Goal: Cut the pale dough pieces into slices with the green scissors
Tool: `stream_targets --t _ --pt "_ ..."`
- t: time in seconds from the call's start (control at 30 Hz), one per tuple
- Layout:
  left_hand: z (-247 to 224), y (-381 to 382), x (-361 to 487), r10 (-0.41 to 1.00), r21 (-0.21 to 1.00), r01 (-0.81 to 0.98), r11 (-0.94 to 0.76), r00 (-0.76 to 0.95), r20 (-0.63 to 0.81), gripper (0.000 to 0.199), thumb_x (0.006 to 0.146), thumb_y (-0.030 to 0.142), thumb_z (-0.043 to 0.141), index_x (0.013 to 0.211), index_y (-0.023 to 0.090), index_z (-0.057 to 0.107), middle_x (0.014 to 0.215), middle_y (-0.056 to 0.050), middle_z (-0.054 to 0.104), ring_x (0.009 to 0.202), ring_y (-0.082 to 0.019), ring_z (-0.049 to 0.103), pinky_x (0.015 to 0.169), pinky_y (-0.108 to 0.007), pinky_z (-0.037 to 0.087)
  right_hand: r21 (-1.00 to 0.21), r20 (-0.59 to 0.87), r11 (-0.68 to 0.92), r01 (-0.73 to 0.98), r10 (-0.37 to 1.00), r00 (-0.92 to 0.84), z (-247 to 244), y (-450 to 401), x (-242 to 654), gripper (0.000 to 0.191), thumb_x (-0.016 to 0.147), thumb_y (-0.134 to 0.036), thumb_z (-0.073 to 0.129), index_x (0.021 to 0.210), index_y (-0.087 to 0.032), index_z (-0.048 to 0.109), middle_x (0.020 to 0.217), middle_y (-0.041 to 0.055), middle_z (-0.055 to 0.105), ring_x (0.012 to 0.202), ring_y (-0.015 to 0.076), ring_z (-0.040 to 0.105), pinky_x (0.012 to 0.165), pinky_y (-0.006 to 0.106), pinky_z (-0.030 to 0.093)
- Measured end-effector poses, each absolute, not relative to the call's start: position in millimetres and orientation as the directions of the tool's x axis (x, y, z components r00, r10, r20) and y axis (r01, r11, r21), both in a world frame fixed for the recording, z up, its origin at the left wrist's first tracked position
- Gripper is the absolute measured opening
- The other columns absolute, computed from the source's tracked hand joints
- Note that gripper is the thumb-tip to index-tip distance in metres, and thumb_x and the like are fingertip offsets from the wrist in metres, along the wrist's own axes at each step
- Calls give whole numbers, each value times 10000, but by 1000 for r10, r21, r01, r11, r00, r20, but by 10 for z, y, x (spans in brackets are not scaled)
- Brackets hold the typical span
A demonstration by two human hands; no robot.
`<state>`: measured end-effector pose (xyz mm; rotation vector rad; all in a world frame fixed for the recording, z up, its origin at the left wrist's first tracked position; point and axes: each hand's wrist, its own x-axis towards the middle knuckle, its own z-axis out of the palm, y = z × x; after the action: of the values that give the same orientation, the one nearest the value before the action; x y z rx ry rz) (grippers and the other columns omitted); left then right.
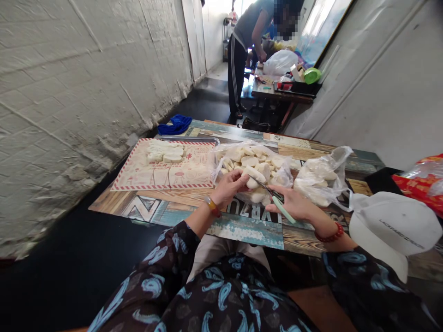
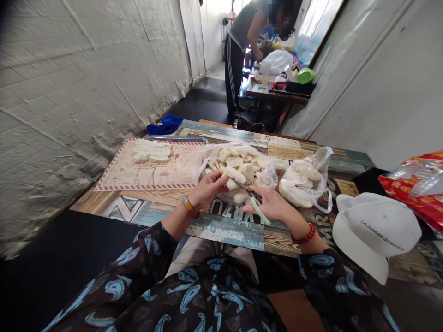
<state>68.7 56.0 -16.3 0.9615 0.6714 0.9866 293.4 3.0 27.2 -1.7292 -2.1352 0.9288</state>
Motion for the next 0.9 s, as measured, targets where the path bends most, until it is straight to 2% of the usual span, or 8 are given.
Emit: stream_targets --t 0.2,0.4,0.7,0.9 --pt "-168 613 654 905 915 -342 212 423 -51 459 688 514 810 885 127 661 827 -22 661 751 -137 633 703 -274 561 -627 -142 157 763 940 -310 205 108 2916 631 720 -500 757 1258 -177 689 970 65 770 894 285 710 838 393 553" --pt "-164 688 591 899 937 -281 208 433 -69 475 676 540 805 867 125 674 823 -29 671 747 -144 634 682 -267 556 -633 -67 203 747 947 -314 119 168 2970 541 758 -480 741 1208 -180 726 1161 110 750 1081 346 685 940 446 536" --pt "-186 725 535 885 940 -277 201 462 -53 460 696 531 793 885 125 686 831 -26 665 715 -118 612 661 -245 540 -629 -45 251 736 933 -357 150 188 2977 413 816 -467 690 1100 -177 764 1041 100 783 937 312 726 856 407 556" --pt "-237 712 519 918 922 -326 210 391 -71 486 660 490 834 939 133 656 847 -30 681 693 -121 628 664 -256 538 -608 -28 311 731 911 -411 156 167 2950 325 846 -424 665 1068 -213 775 1030 74 787 935 299 723 822 377 564"
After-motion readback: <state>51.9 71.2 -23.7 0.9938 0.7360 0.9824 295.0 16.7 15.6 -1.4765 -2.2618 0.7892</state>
